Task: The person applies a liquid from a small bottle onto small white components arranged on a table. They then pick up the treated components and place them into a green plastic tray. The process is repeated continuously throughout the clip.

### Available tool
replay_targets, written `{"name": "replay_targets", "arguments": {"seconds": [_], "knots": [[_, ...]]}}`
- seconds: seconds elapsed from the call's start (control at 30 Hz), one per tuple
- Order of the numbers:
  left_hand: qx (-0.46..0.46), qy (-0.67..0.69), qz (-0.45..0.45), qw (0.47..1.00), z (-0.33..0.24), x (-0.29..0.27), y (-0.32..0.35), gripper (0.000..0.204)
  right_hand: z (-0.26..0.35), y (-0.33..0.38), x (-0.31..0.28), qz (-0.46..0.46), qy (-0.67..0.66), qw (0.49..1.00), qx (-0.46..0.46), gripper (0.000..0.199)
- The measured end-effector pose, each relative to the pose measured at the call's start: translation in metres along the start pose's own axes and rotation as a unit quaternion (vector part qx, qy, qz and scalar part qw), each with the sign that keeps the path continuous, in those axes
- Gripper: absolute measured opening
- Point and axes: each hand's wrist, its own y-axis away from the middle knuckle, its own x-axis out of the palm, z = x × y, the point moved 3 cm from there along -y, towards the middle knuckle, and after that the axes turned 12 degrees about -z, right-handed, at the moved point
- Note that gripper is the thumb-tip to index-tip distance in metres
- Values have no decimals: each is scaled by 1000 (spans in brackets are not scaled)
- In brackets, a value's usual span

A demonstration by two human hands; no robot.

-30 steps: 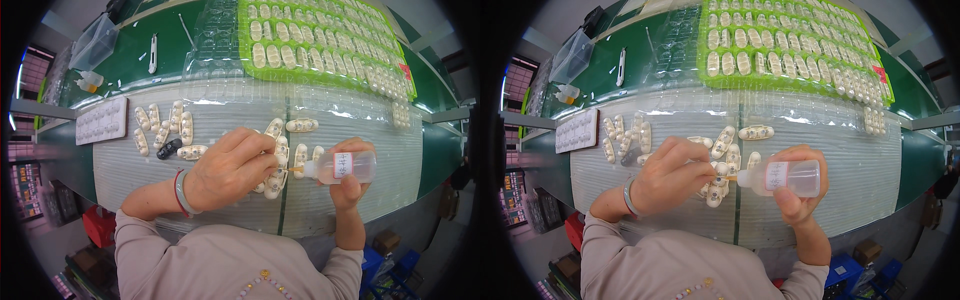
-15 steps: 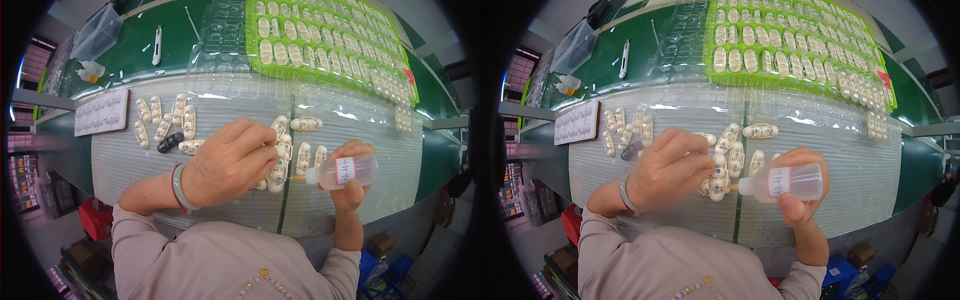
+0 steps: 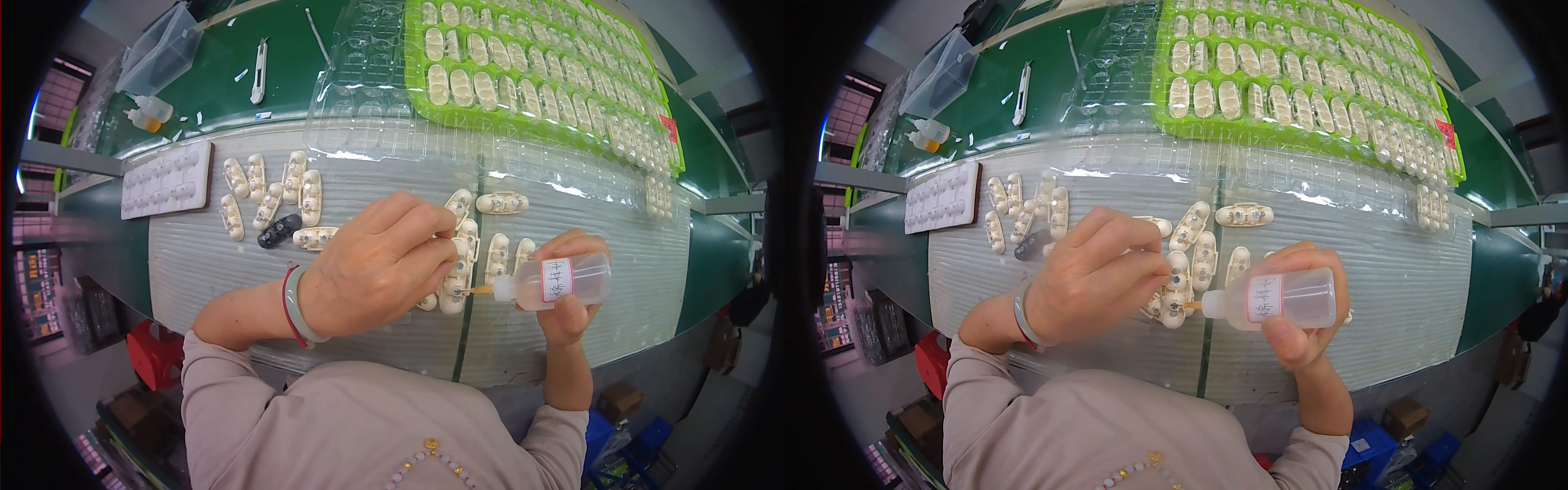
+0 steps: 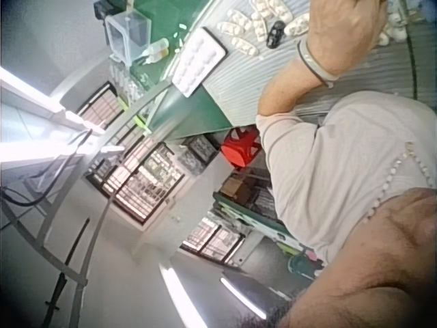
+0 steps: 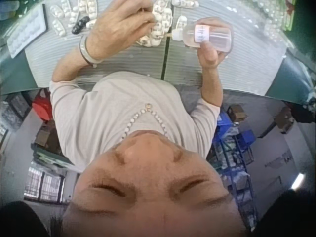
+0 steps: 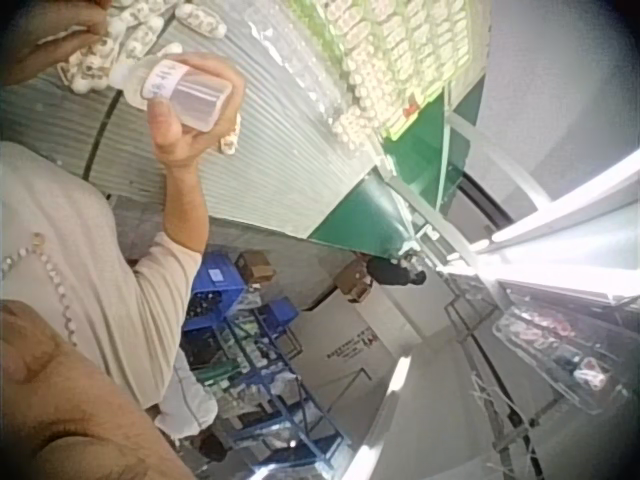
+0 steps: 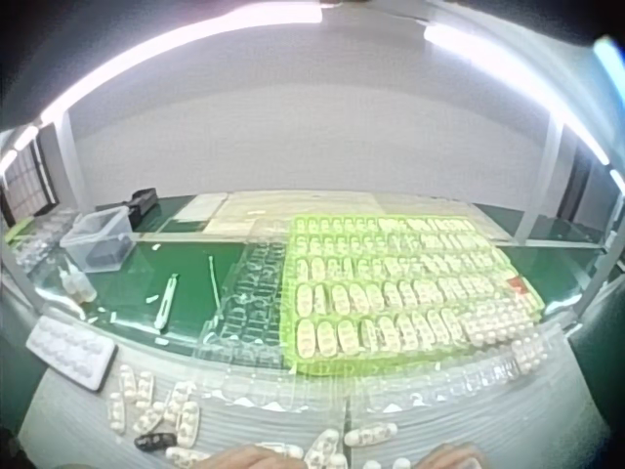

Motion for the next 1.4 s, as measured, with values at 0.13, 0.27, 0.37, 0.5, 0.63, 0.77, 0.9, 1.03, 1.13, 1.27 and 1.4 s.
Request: {"name": "replay_targets", "arguments": {"seconds": [0.13,0.27,0.37,0.5,0.63,0.77,0.9,1.03,1.13,1.27,1.4], "knots": [[1,2,1,1000,0,1,0,23,0,0,-1,2,9,1000,-5,42],[-2,-2,2,1000,0,0,0,24,-1,0,-1,2,0,1000,-8,42],[-4,-5,-1,1000,0,-2,0,24,-1,-1,-2,14,3,1000,-9,45],[-2,-9,-6,1000,2,-5,-1,24,-5,0,-5,35,9,999,-12,50],[-2,-8,-5,1000,3,-4,-1,24,1,1,0,15,-6,1000,-4,46],[0,-10,-4,1000,3,-4,-1,24,2,1,1,19,-11,1000,-5,45],[0,-8,-3,1000,2,-4,-3,23,1,0,-2,36,6,999,-17,47],[-4,-16,-9,1000,5,-6,-2,22,-7,-4,-4,39,36,996,-77,50],[-10,-20,-14,1000,6,-4,0,19,-7,-1,-10,2,-26,1000,14,49],[-55,-51,-10,997,25,-33,-9,14,-1,-5,-11,-80,-101,988,82,46],[-146,-144,-58,977,77,-102,5,8,-2,-7,-10,-151,-82,982,78,47]]}}
